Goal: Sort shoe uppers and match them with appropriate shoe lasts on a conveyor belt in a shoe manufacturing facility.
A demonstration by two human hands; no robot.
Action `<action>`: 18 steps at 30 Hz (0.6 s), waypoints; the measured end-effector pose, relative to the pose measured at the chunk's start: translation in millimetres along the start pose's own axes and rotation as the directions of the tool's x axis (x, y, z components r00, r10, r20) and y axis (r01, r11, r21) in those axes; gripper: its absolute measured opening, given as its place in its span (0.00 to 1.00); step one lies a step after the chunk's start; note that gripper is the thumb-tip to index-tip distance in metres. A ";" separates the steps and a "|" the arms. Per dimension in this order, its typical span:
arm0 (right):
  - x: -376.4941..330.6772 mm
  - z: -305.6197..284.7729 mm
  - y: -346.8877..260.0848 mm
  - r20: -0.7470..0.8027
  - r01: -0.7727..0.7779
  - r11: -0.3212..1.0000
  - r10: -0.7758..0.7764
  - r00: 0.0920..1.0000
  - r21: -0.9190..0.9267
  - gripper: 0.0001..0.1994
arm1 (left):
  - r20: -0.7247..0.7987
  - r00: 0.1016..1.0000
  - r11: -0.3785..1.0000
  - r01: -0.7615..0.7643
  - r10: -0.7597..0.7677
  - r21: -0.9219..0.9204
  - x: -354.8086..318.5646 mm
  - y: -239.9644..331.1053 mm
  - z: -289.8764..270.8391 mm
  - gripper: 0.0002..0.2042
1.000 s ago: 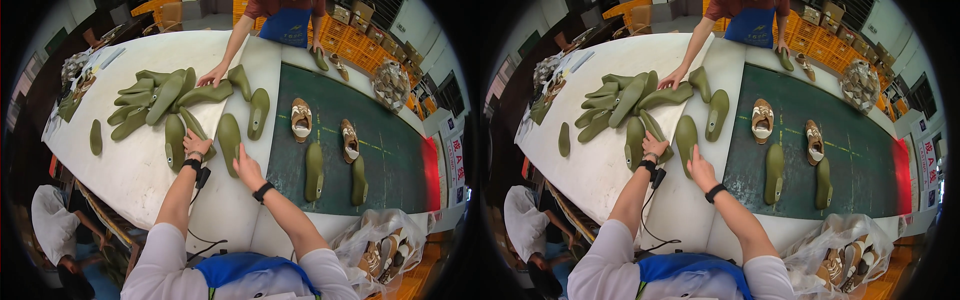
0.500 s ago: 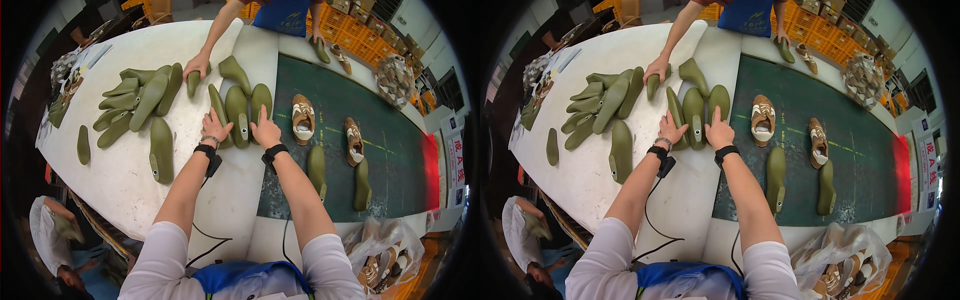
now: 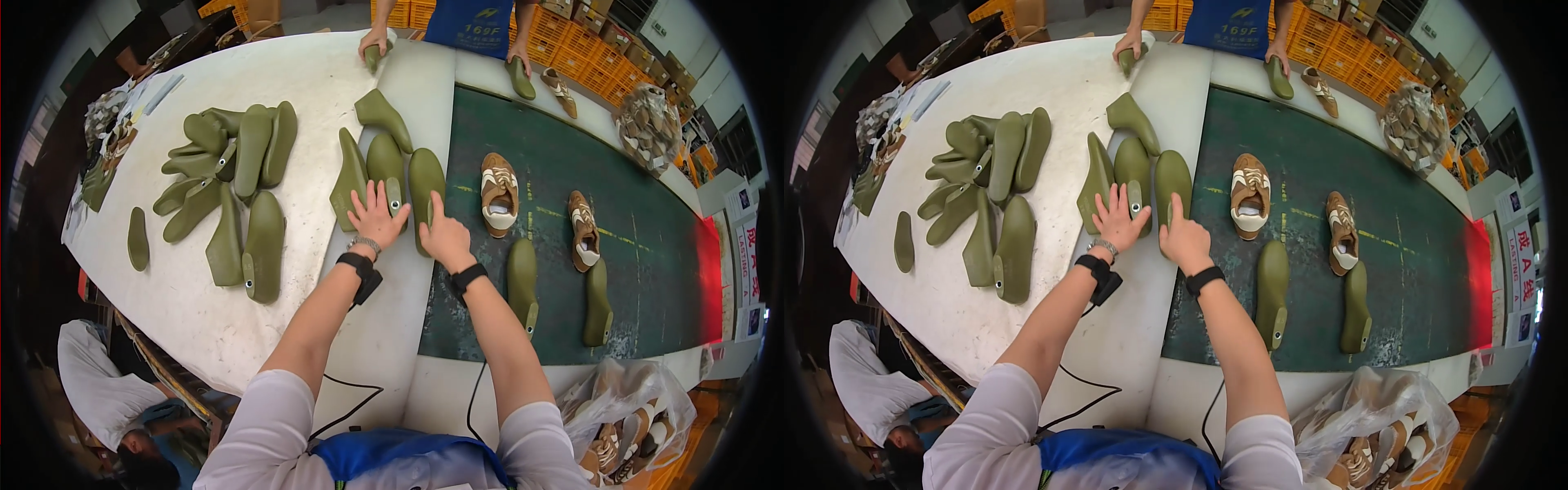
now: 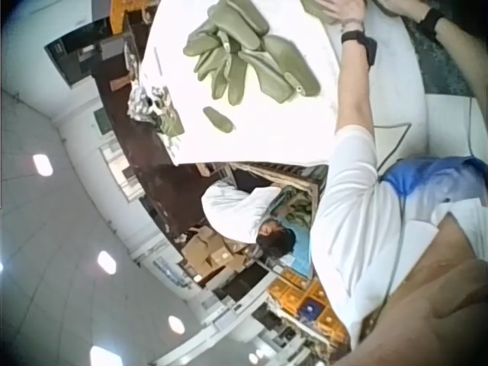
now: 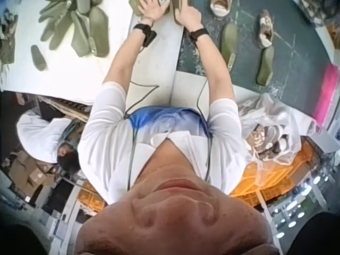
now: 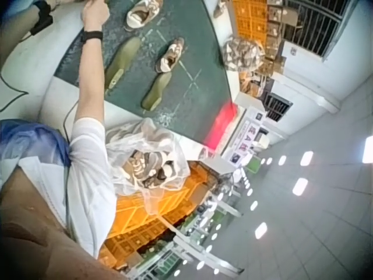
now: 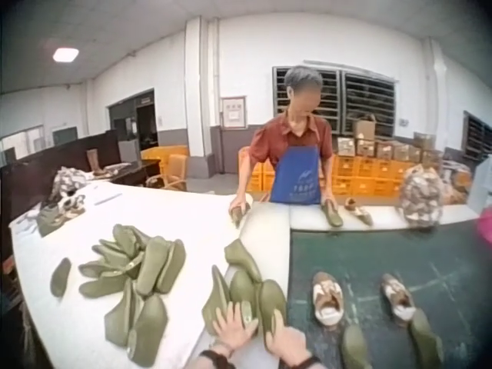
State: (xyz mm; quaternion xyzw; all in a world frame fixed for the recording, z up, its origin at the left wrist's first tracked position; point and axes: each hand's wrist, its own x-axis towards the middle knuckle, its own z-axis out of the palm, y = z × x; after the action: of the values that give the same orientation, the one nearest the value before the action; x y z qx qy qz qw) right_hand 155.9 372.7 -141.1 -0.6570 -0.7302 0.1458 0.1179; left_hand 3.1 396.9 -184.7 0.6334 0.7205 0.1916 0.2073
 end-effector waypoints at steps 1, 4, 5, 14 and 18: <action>-8.1 -1.8 -4.1 0.020 0.007 1.000 -0.006 1.000 -0.004 0.35 | -0.001 1.000 1.000 0.004 -0.004 0.002 8.4 -1.5 0.8 0.44; -15.2 -1.3 -5.8 0.047 -0.022 1.000 0.022 0.999 0.001 0.35 | -0.041 0.998 0.998 0.044 -0.042 0.053 25.3 8.0 2.4 0.42; -15.9 0.3 -4.3 0.046 -0.022 1.000 0.022 0.999 0.002 0.35 | -0.042 0.998 0.998 0.043 -0.041 0.053 27.5 9.3 0.7 0.42; -18.7 0.3 -15.6 0.075 -0.075 0.997 0.075 0.994 0.005 0.35 | 0.019 0.963 0.957 0.271 -0.270 -0.100 79.0 -46.6 -40.1 0.48; -22.0 4.3 -15.3 0.019 -0.057 0.998 0.057 0.998 0.015 0.35 | 0.076 0.973 0.971 0.226 -0.220 -0.082 29.9 -52.2 -43.0 0.48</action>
State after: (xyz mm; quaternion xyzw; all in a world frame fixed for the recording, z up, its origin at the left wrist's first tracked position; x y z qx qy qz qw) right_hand 142.6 349.1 -139.0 -0.6752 -0.7111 0.1608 0.1118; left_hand -67.0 419.6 -178.3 0.5445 0.7705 0.1781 0.2795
